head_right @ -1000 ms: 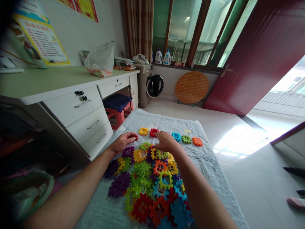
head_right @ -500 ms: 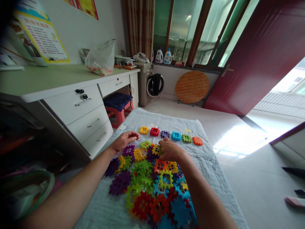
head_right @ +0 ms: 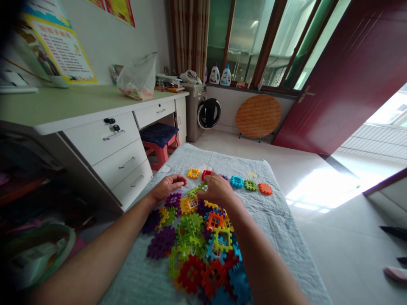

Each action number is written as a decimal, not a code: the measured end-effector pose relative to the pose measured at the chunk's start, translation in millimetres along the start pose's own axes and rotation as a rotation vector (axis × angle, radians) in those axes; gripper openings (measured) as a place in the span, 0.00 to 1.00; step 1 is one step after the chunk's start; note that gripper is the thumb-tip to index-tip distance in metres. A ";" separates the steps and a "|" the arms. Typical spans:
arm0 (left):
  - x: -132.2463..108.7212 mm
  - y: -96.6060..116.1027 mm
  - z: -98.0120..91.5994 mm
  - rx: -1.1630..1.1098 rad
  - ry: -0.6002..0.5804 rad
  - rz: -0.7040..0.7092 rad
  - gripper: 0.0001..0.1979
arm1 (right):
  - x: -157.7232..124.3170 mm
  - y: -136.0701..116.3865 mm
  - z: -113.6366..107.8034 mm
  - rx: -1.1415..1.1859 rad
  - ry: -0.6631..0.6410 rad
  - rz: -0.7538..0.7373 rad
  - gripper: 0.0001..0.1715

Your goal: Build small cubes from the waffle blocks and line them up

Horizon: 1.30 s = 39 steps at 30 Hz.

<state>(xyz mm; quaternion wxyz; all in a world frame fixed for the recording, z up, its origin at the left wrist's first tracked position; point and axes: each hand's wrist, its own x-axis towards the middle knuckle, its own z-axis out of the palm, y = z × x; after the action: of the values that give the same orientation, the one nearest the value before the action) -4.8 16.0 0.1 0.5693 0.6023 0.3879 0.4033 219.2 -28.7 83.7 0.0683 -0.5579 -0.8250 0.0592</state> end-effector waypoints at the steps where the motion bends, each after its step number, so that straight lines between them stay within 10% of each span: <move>1: -0.2 0.2 -0.1 0.004 0.001 -0.001 0.14 | 7.3 -7.5 1.7 -0.015 -0.014 0.014 0.22; 21: -0.8 1.5 -1.0 0.026 -0.020 0.009 0.14 | 35.3 -29.9 33.7 -0.080 -0.134 0.070 0.21; 29: -0.8 -1.5 -1.5 0.032 -0.014 0.000 0.14 | -8.5 50.3 -7.5 0.063 0.005 0.047 0.23; 39: -2.3 0.3 2.5 0.040 0.004 -0.014 0.13 | -57.4 103.2 21.2 0.078 -0.081 0.189 0.30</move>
<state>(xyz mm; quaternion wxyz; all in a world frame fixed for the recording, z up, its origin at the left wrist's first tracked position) -3.3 12.9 0.3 0.5590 0.6102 0.4013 0.3926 330.7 -44.3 42.2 0.0508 -0.6275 -0.7677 0.1200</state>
